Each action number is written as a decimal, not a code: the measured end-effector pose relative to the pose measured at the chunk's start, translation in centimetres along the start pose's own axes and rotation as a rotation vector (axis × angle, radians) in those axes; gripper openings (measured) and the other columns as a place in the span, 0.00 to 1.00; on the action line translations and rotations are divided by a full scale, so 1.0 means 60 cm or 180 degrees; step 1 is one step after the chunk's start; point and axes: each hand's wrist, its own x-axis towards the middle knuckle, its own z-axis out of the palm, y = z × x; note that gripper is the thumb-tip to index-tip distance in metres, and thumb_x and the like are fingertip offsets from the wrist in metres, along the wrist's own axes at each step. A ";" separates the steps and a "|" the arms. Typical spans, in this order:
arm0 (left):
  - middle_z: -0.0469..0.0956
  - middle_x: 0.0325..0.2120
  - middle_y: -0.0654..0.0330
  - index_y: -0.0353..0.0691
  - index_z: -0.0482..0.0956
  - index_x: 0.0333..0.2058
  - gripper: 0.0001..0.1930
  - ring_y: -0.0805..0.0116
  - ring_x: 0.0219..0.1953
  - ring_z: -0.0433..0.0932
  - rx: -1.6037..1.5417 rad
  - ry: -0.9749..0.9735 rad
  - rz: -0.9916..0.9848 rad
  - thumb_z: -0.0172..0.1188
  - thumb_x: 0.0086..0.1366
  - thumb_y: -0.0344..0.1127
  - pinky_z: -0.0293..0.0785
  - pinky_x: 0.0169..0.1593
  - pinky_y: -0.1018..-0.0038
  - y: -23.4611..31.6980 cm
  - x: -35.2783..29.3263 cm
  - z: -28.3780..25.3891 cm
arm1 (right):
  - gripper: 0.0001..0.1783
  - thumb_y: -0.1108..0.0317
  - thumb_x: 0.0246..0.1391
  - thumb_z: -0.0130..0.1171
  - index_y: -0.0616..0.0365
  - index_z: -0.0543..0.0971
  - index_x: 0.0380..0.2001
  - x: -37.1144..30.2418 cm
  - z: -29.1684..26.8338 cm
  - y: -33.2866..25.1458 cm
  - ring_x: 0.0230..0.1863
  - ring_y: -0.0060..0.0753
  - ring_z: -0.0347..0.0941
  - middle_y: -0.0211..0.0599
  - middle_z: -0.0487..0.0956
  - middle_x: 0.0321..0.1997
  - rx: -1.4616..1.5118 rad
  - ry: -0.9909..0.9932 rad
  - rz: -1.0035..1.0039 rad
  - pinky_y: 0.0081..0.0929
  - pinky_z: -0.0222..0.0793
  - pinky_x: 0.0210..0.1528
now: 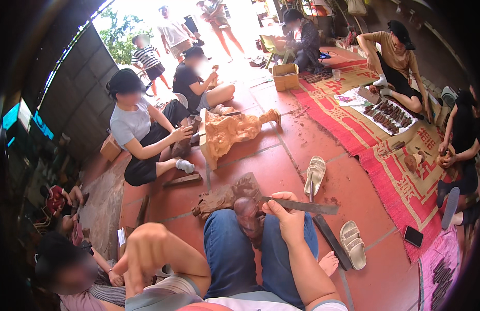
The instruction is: The person sits on the floor and carves a small piece of wood using a knife and a chisel. They rotate the wood frequently to shape it from different angles while other people work nearby.
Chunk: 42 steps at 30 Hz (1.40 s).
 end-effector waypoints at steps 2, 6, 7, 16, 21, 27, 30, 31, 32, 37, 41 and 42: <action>0.76 0.20 0.57 0.27 0.78 0.40 0.32 0.65 0.16 0.74 0.0142 0.0416 -0.0264 0.54 0.62 0.58 0.62 0.15 0.71 -0.024 -0.062 -0.036 | 0.08 0.79 0.53 0.57 0.62 0.71 0.37 -0.005 0.007 0.000 0.36 0.29 0.78 0.39 0.77 0.36 -0.0001 -0.0029 -0.0197 0.28 0.78 0.42; 0.75 0.35 0.59 0.31 0.72 0.51 0.27 0.74 0.33 0.71 0.1580 0.3637 -0.2015 0.59 0.62 0.47 0.67 0.37 0.82 -0.113 -0.117 -0.023 | 0.07 0.80 0.53 0.57 0.61 0.71 0.35 -0.022 0.019 -0.008 0.41 0.31 0.77 0.41 0.77 0.38 -0.0178 -0.0214 -0.0617 0.29 0.76 0.46; 0.74 0.37 0.60 0.32 0.72 0.52 0.26 0.76 0.37 0.71 0.1923 0.3657 -0.2302 0.59 0.62 0.47 0.67 0.40 0.82 -0.130 -0.124 -0.017 | 0.07 0.80 0.53 0.57 0.61 0.71 0.35 -0.026 0.021 -0.004 0.42 0.30 0.77 0.42 0.77 0.39 -0.0244 -0.0304 -0.0736 0.27 0.75 0.46; 0.73 0.50 0.54 0.34 0.73 0.51 0.17 0.65 0.53 0.69 0.2511 0.3116 -0.3271 0.50 0.67 0.36 0.63 0.56 0.71 -0.179 -0.158 0.009 | 0.04 0.79 0.49 0.60 0.61 0.76 0.29 -0.038 0.036 0.001 0.39 0.21 0.76 0.45 0.79 0.42 -0.1731 -0.0855 -0.1643 0.18 0.71 0.40; 0.74 0.50 0.57 0.33 0.73 0.51 0.25 0.69 0.52 0.71 0.1880 0.3630 -0.3108 0.42 0.71 0.49 0.64 0.55 0.73 -0.187 -0.177 0.011 | 0.09 0.79 0.44 0.63 0.55 0.78 0.30 -0.038 0.051 0.000 0.29 0.28 0.78 0.47 0.80 0.37 -0.2541 -0.1232 -0.1928 0.21 0.73 0.30; 0.78 0.43 0.64 0.38 0.75 0.51 0.21 0.79 0.38 0.72 0.2081 0.3746 -0.3343 0.42 0.71 0.46 0.68 0.39 0.81 -0.198 -0.179 0.006 | 0.10 0.79 0.40 0.63 0.57 0.75 0.29 -0.025 0.056 -0.022 0.38 0.46 0.78 0.46 0.78 0.33 -0.2972 -0.1312 -0.1830 0.30 0.75 0.36; 0.78 0.44 0.65 0.39 0.76 0.50 0.20 0.81 0.36 0.71 0.2199 0.3872 -0.3377 0.43 0.71 0.45 0.67 0.37 0.82 -0.200 -0.193 0.012 | 0.10 0.78 0.40 0.63 0.56 0.74 0.29 -0.018 0.057 -0.020 0.46 0.48 0.76 0.42 0.77 0.32 -0.3391 -0.1416 -0.2133 0.34 0.76 0.38; 0.78 0.44 0.65 0.38 0.76 0.50 0.20 0.81 0.35 0.71 0.2278 0.3888 -0.3422 0.42 0.71 0.45 0.66 0.36 0.83 -0.203 -0.195 0.022 | 0.11 0.77 0.40 0.63 0.56 0.74 0.29 -0.023 0.052 -0.019 0.46 0.47 0.76 0.43 0.77 0.32 -0.3360 -0.1425 -0.2039 0.34 0.76 0.38; 0.79 0.43 0.66 0.38 0.76 0.50 0.20 0.83 0.32 0.69 0.2270 0.3857 -0.3297 0.42 0.71 0.44 0.64 0.34 0.84 -0.211 -0.190 0.016 | 0.10 0.78 0.40 0.63 0.56 0.74 0.28 -0.019 0.045 -0.016 0.45 0.46 0.77 0.44 0.78 0.31 -0.3200 -0.1282 -0.1994 0.33 0.76 0.37; 0.75 0.27 0.71 0.38 0.77 0.49 0.18 0.87 0.22 0.63 0.2000 0.4471 -0.3061 0.45 0.71 0.41 0.59 0.26 0.86 -0.236 -0.193 0.022 | 0.07 0.80 0.42 0.59 0.60 0.73 0.25 0.004 0.040 -0.034 0.38 0.38 0.79 0.40 0.75 0.28 -0.2322 -0.0873 -0.1016 0.26 0.75 0.41; 0.72 0.22 0.72 0.36 0.78 0.47 0.17 0.87 0.18 0.61 0.2298 0.4888 -0.2600 0.45 0.70 0.41 0.56 0.21 0.86 -0.250 -0.177 0.036 | 0.06 0.78 0.41 0.60 0.60 0.74 0.26 -0.035 0.062 -0.038 0.32 0.39 0.78 0.43 0.76 0.26 -0.3125 -0.1322 -0.1099 0.28 0.74 0.41; 0.72 0.20 0.72 0.35 0.78 0.46 0.17 0.87 0.17 0.60 0.2384 0.5054 -0.2599 0.45 0.71 0.40 0.56 0.21 0.86 -0.256 -0.188 0.046 | 0.06 0.78 0.41 0.60 0.60 0.74 0.26 -0.023 0.066 -0.042 0.32 0.38 0.78 0.43 0.77 0.26 -0.3081 -0.1356 -0.1169 0.28 0.74 0.40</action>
